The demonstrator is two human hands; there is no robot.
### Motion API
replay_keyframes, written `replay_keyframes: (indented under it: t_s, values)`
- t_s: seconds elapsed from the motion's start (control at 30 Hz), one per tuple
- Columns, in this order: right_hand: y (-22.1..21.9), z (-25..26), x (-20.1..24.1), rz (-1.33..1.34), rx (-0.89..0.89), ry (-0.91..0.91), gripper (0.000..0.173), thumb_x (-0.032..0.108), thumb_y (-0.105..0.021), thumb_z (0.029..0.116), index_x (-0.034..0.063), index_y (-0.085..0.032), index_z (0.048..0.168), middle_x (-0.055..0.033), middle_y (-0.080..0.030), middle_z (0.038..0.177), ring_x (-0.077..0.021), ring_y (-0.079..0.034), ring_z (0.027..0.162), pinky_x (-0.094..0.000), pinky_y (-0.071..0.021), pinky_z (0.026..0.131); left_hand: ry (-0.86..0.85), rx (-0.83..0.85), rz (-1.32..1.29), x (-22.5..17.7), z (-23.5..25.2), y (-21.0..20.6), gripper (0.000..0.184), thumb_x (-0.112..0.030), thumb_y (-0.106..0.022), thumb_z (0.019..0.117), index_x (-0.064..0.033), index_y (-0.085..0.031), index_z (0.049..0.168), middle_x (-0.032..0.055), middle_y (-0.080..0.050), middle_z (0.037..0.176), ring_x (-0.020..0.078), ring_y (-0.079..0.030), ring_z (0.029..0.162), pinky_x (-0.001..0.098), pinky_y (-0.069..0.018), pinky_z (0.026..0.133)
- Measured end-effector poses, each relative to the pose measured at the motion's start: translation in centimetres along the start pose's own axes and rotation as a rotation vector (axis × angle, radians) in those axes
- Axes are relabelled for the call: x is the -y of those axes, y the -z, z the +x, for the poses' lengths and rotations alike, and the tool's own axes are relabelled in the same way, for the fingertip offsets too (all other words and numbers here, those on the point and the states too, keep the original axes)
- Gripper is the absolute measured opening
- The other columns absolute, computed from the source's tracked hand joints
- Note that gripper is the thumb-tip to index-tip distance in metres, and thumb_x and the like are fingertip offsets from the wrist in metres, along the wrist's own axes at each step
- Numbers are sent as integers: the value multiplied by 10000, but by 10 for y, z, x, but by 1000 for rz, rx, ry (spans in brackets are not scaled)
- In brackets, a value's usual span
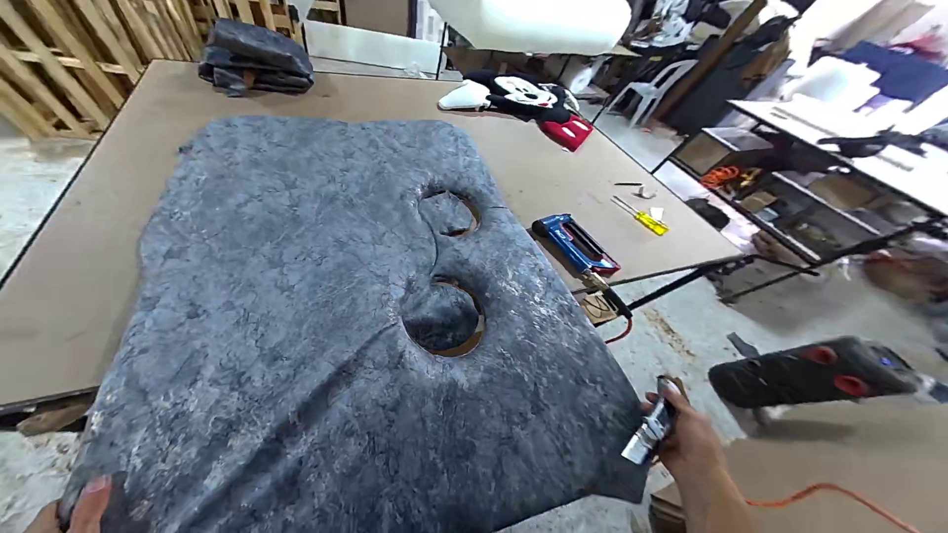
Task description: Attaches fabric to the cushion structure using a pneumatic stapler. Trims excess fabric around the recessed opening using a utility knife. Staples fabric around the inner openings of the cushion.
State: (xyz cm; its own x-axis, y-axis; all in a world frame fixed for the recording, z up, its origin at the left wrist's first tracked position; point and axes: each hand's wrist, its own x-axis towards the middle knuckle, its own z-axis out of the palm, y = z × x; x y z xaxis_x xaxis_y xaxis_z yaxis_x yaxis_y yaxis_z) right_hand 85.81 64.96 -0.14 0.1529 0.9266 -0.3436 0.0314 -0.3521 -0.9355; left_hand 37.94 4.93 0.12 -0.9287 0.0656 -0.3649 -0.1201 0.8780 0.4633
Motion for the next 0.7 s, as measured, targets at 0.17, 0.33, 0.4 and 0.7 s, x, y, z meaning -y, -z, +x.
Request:
replay_keyframes:
  t_s: [0.17,0.33,0.4,0.7]
  values:
    - [2,15,35,158,-35,128,373,451,-373,1103,138,-574,1077,27,-666,784,-116,-663,685,-328,-572,611,-115,-319,165,-28,-59,-17,662,-473,-448,1041,27,-485,1473,316,-508,1461,447,-484,1386,588,-387,1139]
    - [-109,5,68,62,97,146,412,490,-445,1075,136,-612,1205,13,-641,898,-89,-611,703,-305,-531,612,-810,-264,184,-199,-140,-132,456,-356,-420,1048,-101,-700,1302,118,-673,1362,319,-614,1305,532,-491,1092]
    - [-160,13,71,148,198,94,386,449,-496,1066,113,-586,1233,-16,-637,926,-110,-620,728,-312,-541,635,-884,-76,262,-244,-144,-184,472,-375,-418,1051,-146,-638,1400,45,-582,1497,262,-494,1435,504,-395,1184]
    - [-297,97,102,522,307,2,361,295,-502,1084,96,-441,1378,-86,-637,1140,-164,-696,932,-303,-605,802,-635,-49,522,-294,-86,-214,666,-512,-228,1057,-179,-317,1626,-7,-232,1713,196,-157,1592,506,-111,1287]
